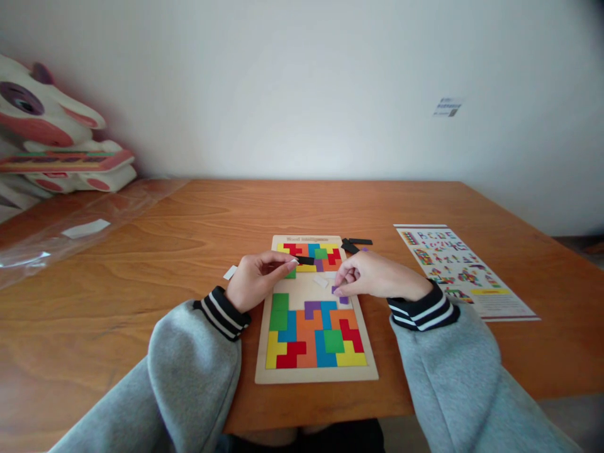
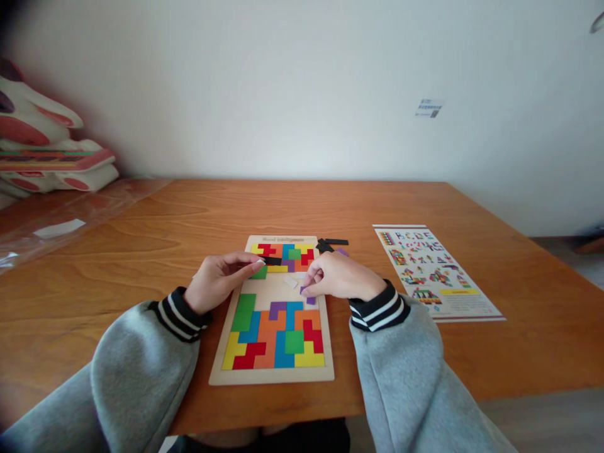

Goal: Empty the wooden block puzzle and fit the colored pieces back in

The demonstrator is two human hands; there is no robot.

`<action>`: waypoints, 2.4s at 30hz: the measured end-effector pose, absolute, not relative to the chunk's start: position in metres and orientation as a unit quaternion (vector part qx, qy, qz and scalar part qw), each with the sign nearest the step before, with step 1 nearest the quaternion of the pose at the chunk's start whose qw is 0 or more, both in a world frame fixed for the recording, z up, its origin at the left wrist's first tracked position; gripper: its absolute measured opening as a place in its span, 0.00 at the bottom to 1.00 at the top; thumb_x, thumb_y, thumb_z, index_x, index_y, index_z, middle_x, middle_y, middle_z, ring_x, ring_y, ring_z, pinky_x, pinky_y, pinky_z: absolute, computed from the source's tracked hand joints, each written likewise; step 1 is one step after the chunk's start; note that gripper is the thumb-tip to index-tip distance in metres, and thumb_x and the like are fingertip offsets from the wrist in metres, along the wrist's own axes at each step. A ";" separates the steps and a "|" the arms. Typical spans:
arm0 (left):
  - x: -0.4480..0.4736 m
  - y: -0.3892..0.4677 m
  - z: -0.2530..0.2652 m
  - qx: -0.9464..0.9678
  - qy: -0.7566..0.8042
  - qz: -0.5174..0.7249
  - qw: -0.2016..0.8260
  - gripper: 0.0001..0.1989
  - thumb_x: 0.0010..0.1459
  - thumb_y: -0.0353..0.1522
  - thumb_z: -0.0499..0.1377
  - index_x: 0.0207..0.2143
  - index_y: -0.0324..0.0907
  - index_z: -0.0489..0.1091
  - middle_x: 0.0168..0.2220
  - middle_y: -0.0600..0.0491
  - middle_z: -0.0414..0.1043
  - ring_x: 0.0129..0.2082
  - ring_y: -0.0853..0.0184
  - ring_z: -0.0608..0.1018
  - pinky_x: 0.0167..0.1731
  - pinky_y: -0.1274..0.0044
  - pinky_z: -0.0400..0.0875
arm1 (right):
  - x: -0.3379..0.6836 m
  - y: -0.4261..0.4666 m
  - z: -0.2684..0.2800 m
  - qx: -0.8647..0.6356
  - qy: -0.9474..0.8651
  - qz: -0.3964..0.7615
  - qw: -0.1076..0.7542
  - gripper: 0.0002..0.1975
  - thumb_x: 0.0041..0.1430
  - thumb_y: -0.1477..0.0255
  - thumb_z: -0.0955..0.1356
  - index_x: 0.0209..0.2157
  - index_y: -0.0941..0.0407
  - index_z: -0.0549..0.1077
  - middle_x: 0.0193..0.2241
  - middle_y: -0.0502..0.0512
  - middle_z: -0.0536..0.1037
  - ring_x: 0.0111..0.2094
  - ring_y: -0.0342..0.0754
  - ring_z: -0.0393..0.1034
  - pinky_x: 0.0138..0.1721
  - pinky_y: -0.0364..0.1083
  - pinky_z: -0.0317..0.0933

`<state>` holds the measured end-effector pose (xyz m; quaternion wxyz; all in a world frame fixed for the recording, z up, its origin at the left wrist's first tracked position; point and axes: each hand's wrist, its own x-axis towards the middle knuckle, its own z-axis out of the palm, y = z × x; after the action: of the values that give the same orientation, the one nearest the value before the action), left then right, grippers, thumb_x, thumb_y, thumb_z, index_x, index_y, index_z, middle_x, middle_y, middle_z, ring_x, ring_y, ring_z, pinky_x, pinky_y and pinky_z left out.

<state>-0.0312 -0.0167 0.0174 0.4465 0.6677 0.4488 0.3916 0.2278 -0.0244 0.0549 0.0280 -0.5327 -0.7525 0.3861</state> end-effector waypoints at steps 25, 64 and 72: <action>-0.030 -0.017 0.016 0.659 0.443 0.398 0.459 0.19 0.52 0.46 0.66 0.36 0.39 0.79 0.37 0.48 0.81 0.36 0.62 0.81 0.38 0.73 0.78 | 0.225 -0.025 0.056 -0.530 -0.776 0.337 0.057 0.12 0.49 0.62 0.74 0.29 0.57 0.78 0.21 0.47 0.72 0.23 0.41 0.63 0.25 0.42 0.52; -0.030 -0.017 0.016 0.656 0.442 0.391 0.471 0.18 0.52 0.45 0.66 0.37 0.40 0.79 0.37 0.49 0.82 0.35 0.63 0.82 0.37 0.73 0.78 | 0.212 -0.028 0.056 -0.553 -0.788 0.237 0.134 0.15 0.56 0.58 0.72 0.29 0.56 0.79 0.23 0.51 0.76 0.25 0.43 0.66 0.27 0.43 0.53; -0.030 -0.017 0.016 0.657 0.446 0.391 0.465 0.17 0.52 0.44 0.66 0.37 0.40 0.79 0.37 0.49 0.82 0.36 0.63 0.82 0.38 0.73 0.78 | 0.201 -0.030 0.042 -0.511 -0.793 0.310 0.118 0.09 0.56 0.66 0.73 0.33 0.57 0.80 0.25 0.51 0.77 0.26 0.42 0.66 0.28 0.42 0.55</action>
<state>-0.0300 -0.0169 0.0155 0.4653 0.6575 0.4456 0.3908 0.2008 -0.0304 0.0424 0.1177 -0.5105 -0.7932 0.3104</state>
